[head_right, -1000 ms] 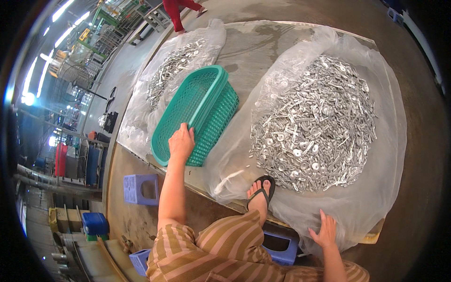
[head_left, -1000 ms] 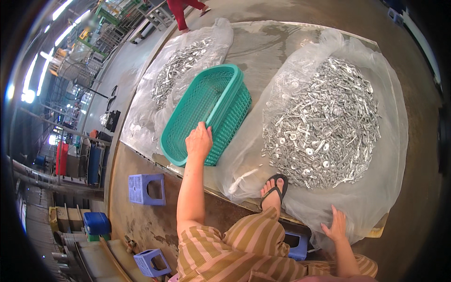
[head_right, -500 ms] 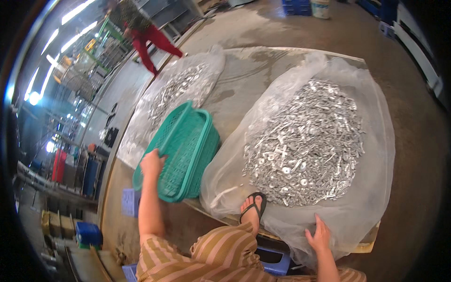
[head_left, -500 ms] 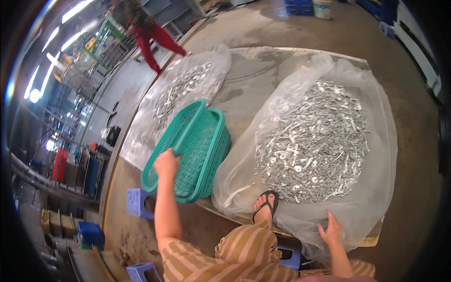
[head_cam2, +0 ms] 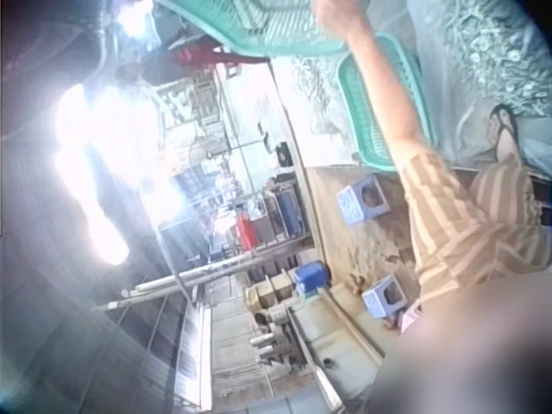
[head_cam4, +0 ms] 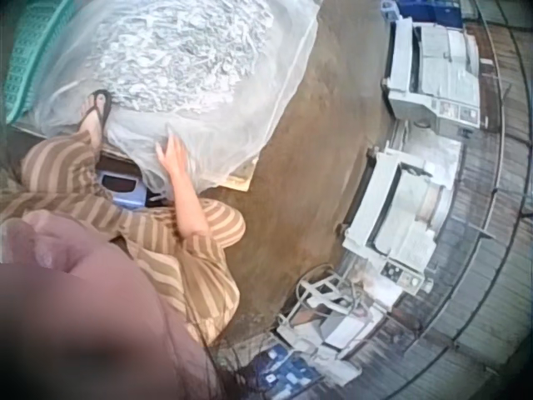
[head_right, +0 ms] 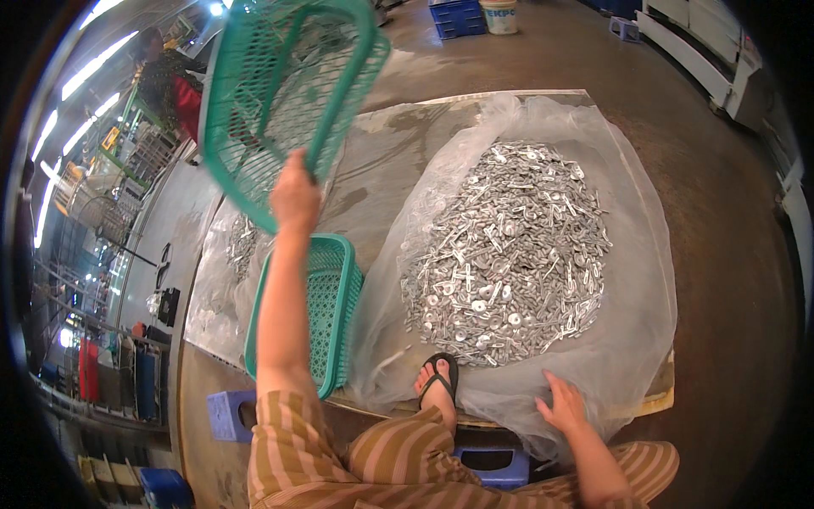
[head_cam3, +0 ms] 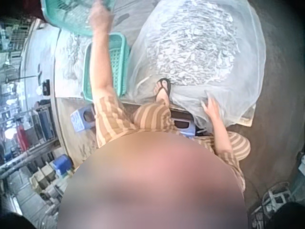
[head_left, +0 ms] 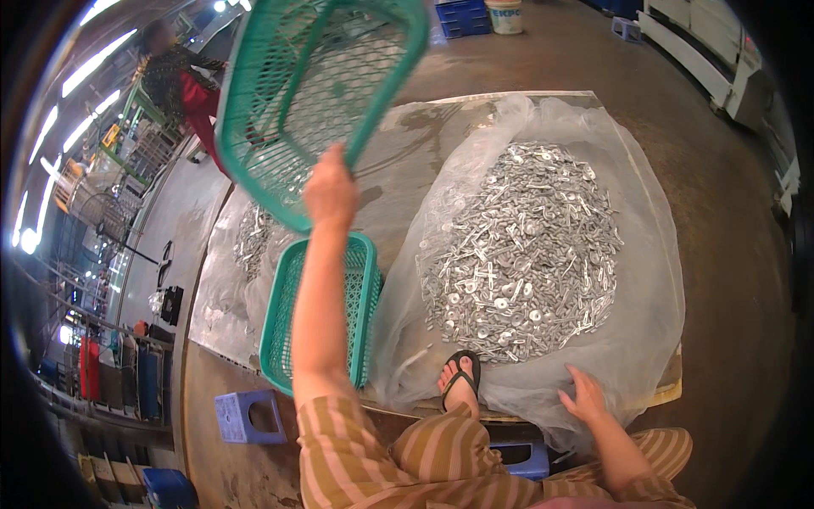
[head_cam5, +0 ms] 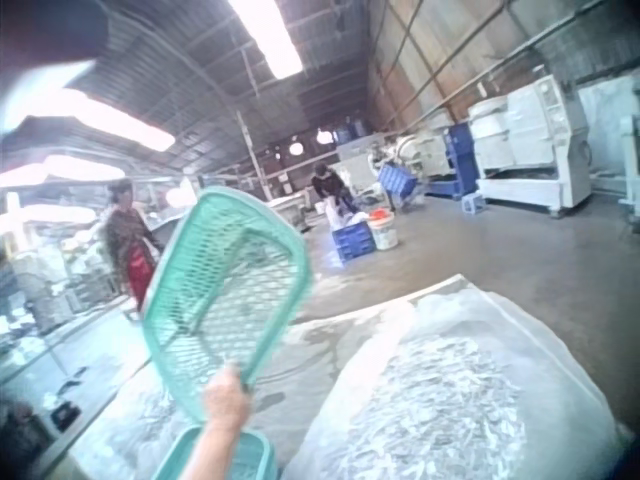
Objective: The person sits on a stool and sorts small metal parts from a large plastic bag into green baskets. They repeatedly pick up handfuls of parts, separate them by hand, and place selected pieces into the baskets. The process continues throughout the clip with consistent hand movements.
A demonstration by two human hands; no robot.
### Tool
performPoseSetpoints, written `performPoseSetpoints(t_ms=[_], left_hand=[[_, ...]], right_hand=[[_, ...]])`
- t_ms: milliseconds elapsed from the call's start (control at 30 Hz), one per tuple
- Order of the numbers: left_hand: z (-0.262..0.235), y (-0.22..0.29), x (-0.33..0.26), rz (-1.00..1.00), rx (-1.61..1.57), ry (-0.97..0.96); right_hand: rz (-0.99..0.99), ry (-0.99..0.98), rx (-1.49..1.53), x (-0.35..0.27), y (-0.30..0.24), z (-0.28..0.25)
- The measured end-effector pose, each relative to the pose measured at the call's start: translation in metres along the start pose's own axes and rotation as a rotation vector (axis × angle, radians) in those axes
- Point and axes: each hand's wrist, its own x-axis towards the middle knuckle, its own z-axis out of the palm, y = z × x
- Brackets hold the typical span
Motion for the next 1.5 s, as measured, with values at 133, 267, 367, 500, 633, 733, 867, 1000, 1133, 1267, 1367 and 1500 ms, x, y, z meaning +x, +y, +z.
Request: performPoseSetpoints(t_ms=[133, 267, 367, 500, 633, 733, 867, 1000, 1133, 1267, 1367, 1500], left_hand=[[0.108, 0.056, -0.021, 0.147, -0.124, -0.064], [0.179, 0.061, -0.061, 0.083, 0.002, -0.401], [0.201, 0.054, -0.08, -0.094, 0.069, -0.643], [0.167, 0.05, -0.062, -0.034, 0.093, -0.751], [0.161, -0.02, -0.103, 0.156, -0.201, -0.82], [0.162, -0.01, -0.112, 0.087, -0.059, -0.773], [0.198, -0.01, -0.11, -0.085, 0.174, -0.757], [0.216, 0.015, -0.126, 0.146, 0.218, -0.302], [0.146, 0.091, -0.2, 0.37, -0.177, -0.556], [0.109, 0.038, -0.316, 0.103, -0.131, -0.828], [0.094, -0.031, -0.367, -0.296, 0.036, -0.975], [0.075, -0.003, -0.337, -0.093, -0.106, -0.867]], right_hand=[[0.075, 0.034, 0.008, -0.019, 0.019, -0.006], [0.215, -0.071, 0.071, -0.027, 0.001, -0.011], [0.158, -0.026, 0.027, -0.033, 0.003, -0.005], [0.14, 0.054, -0.012, -0.036, 0.016, 0.001], [0.179, 0.094, 0.085, -0.033, 0.013, -0.008], [0.162, 0.155, 0.14, -0.027, 0.007, -0.013], [0.144, 0.18, 0.049, -0.001, -0.012, -0.021], [0.032, 0.234, -0.208, 0.044, -0.038, -0.027], [-0.066, 0.041, -0.259, 0.064, -0.029, 0.007], [0.106, -0.274, -0.163, 0.045, 0.005, 0.045], [0.104, -0.197, -0.119, 0.036, 0.014, 0.053], [0.184, -0.098, -0.109, 0.058, 0.002, 0.049]])
